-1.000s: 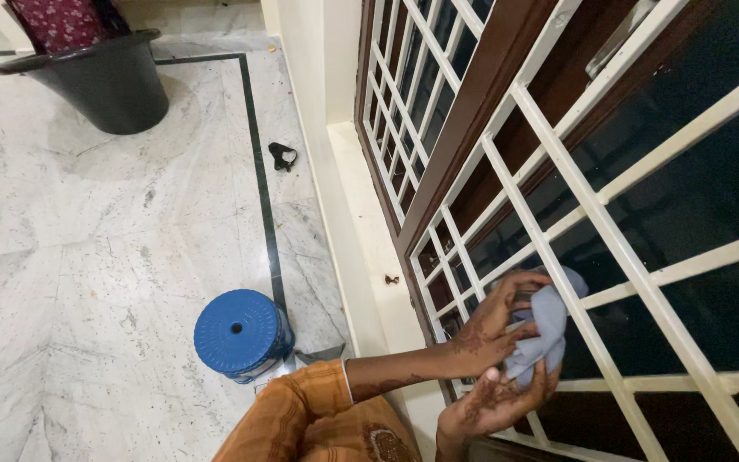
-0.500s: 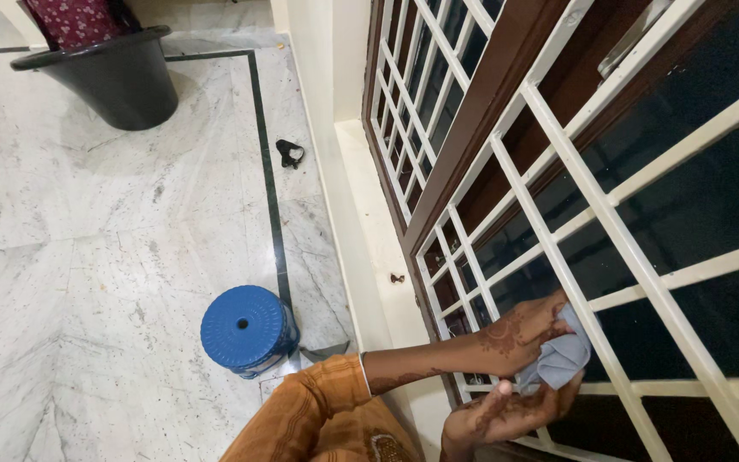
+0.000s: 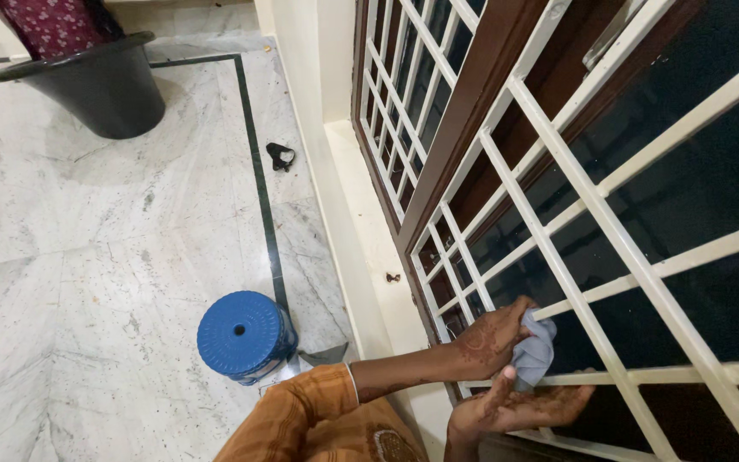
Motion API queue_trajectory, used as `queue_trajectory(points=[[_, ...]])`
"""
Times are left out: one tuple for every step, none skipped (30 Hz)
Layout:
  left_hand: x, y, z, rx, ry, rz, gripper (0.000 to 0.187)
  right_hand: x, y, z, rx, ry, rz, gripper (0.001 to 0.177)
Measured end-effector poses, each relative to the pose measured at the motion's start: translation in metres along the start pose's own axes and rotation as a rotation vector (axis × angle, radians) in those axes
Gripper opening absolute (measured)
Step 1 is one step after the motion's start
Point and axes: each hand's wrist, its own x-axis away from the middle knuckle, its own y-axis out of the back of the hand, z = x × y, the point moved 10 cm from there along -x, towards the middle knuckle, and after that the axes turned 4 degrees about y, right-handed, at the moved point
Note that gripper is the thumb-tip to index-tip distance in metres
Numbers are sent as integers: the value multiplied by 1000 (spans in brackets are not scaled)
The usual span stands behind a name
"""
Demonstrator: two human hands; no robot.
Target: The person wipes the white bars and wooden frame of a window using a blue cloth, moving their hands along the edges and between the grill.
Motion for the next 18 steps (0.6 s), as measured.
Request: queue_trajectory(points=[[-3,2,-5,-15,-10,-5,30,3,1,-4,-10,-40,-10,79],[-6,4,-11,-31,-20,-9,31,4,0,-6,-7,-42,-15,79],[-13,3,-16,-28,-20,-8,31,4,0,-8,10,-37,-34,82],[-24,1,-22,-20,-13,2,44,4,2,-9,27,-32,-53,84],[-32,-1,-28,-12,-9,13,58,4,2,-9,30,-32,-55,84],[-36,-2,-32,-11,-10,16,58,3,1,-7,8,-3,-52,84],[-38,3,-44,-32,-89,-63,55,2,4,-4,-8,26,-45,84],[-38,7,-54,-54,-168,-143,52,0,6,-4,1,26,-43,84],[-38,7,-53,-50,-166,-131,52,-1,7,-4,60,11,-56,83],[-40,6,-49,-42,-140,-85,53,-3,7,-3,120,-4,-68,83],[-41,4,-45,-37,-116,-32,53,-4,6,1,131,-13,-81,83],[-41,4,-44,-35,-117,-13,53,-5,2,5,43,-18,-79,81],[-41,1,-38,10,-56,10,44,-7,1,9,-41,-18,-72,79],[-40,-2,-32,53,5,33,35,-10,1,12,-25,-21,-81,79],[-36,-3,-32,59,0,54,35,-11,0,8,-93,-75,-110,75],[-29,5,-36,96,-62,14,45,-11,1,3,-163,-127,-139,72],[-24,11,-40,133,-126,-28,55,-12,5,1,-149,-125,-156,72],[-23,9,-40,140,-133,-9,55,-12,6,-4,-162,-141,-166,68]])
